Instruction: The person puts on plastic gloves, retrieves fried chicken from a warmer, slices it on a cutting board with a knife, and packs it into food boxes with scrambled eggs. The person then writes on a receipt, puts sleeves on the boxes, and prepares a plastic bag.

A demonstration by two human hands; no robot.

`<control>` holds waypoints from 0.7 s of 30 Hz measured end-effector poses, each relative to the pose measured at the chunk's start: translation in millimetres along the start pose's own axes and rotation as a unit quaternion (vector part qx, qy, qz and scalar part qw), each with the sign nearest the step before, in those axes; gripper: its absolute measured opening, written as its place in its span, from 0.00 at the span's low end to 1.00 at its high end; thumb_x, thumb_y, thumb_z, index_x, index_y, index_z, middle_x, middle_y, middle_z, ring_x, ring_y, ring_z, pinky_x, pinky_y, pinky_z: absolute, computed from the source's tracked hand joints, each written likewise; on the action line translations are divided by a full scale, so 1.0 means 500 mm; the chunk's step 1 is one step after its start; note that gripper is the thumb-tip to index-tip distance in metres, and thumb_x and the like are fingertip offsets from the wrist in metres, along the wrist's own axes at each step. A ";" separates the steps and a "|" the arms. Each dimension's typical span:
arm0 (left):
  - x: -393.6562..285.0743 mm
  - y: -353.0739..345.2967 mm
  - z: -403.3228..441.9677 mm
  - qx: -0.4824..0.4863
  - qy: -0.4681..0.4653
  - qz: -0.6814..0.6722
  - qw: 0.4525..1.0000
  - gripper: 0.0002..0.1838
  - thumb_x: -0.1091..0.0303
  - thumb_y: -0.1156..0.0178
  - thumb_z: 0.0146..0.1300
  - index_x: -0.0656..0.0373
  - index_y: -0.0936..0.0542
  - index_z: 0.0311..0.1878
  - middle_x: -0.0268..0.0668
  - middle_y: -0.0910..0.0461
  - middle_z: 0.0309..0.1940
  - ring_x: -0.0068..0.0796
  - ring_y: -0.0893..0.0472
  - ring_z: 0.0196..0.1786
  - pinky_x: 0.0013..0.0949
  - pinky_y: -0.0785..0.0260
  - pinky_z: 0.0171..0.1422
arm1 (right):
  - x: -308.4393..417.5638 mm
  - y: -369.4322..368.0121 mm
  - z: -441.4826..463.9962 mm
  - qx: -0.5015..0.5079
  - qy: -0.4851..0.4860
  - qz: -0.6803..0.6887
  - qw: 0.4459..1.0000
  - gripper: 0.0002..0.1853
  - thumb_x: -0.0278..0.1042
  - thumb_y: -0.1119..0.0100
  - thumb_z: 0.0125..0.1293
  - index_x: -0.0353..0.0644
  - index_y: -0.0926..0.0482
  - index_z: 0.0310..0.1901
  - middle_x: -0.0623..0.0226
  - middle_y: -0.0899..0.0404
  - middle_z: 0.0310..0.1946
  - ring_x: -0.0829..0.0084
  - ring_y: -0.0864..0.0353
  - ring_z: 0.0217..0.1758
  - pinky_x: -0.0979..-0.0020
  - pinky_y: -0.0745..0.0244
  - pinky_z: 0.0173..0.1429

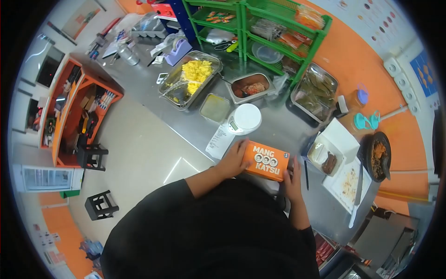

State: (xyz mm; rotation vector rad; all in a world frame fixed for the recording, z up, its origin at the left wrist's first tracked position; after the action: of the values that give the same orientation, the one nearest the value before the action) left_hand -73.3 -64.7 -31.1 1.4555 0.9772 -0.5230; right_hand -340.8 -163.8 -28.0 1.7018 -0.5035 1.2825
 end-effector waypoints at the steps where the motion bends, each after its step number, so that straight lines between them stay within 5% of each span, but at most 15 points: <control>1: -0.028 0.015 -0.006 0.003 -0.116 0.054 0.992 0.34 0.50 0.42 0.68 0.57 0.36 0.72 0.56 0.41 0.69 0.61 0.37 0.69 0.53 0.42 0.73 | 0.050 0.011 -0.005 -0.044 0.145 -0.140 0.979 0.31 0.41 0.41 0.68 0.35 0.34 0.69 0.49 0.43 0.73 0.53 0.33 0.70 0.60 0.36 0.71; 2: -0.048 0.024 -0.014 0.008 -0.229 0.108 0.967 0.37 0.50 0.37 0.65 0.49 0.36 0.74 0.53 0.44 0.72 0.61 0.41 0.72 0.55 0.45 0.75 | 0.067 0.014 -0.007 0.029 0.111 -0.085 0.990 0.33 0.39 0.34 0.62 0.42 0.30 0.69 0.47 0.50 0.76 0.43 0.38 0.73 0.55 0.39 0.74; 5: -0.057 0.039 0.005 0.089 -0.315 0.208 0.922 0.38 0.49 0.33 0.59 0.36 0.34 0.73 0.51 0.48 0.75 0.64 0.50 0.76 0.58 0.48 0.77 | 0.079 0.023 0.005 0.109 0.160 -0.187 0.963 0.31 0.38 0.31 0.58 0.50 0.25 0.65 0.44 0.50 0.76 0.41 0.40 0.74 0.52 0.37 0.73; 11: -0.003 0.016 0.022 0.090 -0.379 0.249 0.887 0.31 0.49 0.35 0.61 0.24 0.30 0.69 0.46 0.51 0.78 0.72 0.51 0.74 0.60 0.50 0.77 | 0.026 0.012 0.013 0.086 0.227 -0.192 0.951 0.29 0.34 0.27 0.53 0.57 0.20 0.60 0.44 0.48 0.75 0.42 0.40 0.75 0.55 0.34 0.72; 12: 0.020 0.006 0.023 0.087 -0.388 0.216 0.892 0.29 0.47 0.38 0.62 0.22 0.29 0.68 0.44 0.52 0.79 0.73 0.52 0.75 0.67 0.52 0.75 | 0.024 0.012 0.012 0.088 0.226 -0.190 0.951 0.28 0.33 0.28 0.54 0.57 0.20 0.59 0.42 0.48 0.75 0.41 0.40 0.75 0.55 0.34 0.73; 17: -0.090 0.023 0.019 0.170 -0.271 0.333 0.887 0.41 0.45 0.29 0.50 0.35 0.31 0.69 0.49 0.53 0.78 0.62 0.56 0.79 0.79 0.57 0.70 | 0.021 -0.003 0.023 0.092 0.220 -0.125 0.963 0.39 0.36 0.17 0.38 0.50 0.25 0.57 0.37 0.53 0.75 0.37 0.39 0.73 0.50 0.36 0.73; 21: -0.104 -0.037 0.076 0.169 -0.203 0.337 0.904 0.42 0.52 0.26 0.43 0.43 0.30 0.65 0.52 0.44 0.71 0.58 0.43 0.74 0.69 0.40 0.64 | 0.021 -0.022 0.060 0.096 0.229 -0.202 0.947 0.41 0.35 0.15 0.36 0.43 0.35 0.50 0.35 0.46 0.69 0.36 0.40 0.71 0.48 0.33 0.68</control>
State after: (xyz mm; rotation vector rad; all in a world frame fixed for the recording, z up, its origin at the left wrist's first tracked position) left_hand -107.7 -116.7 -6.0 1.7785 0.0189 -0.4593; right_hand -312.8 -181.6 -24.2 1.4882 0.2414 1.3861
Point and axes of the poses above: each hand's wrist, its own z-axis towards the middle knuckle, its own y-axis out of the back of the hand, x = y × z, the point moved 2 cm from there along z, towards the middle knuckle
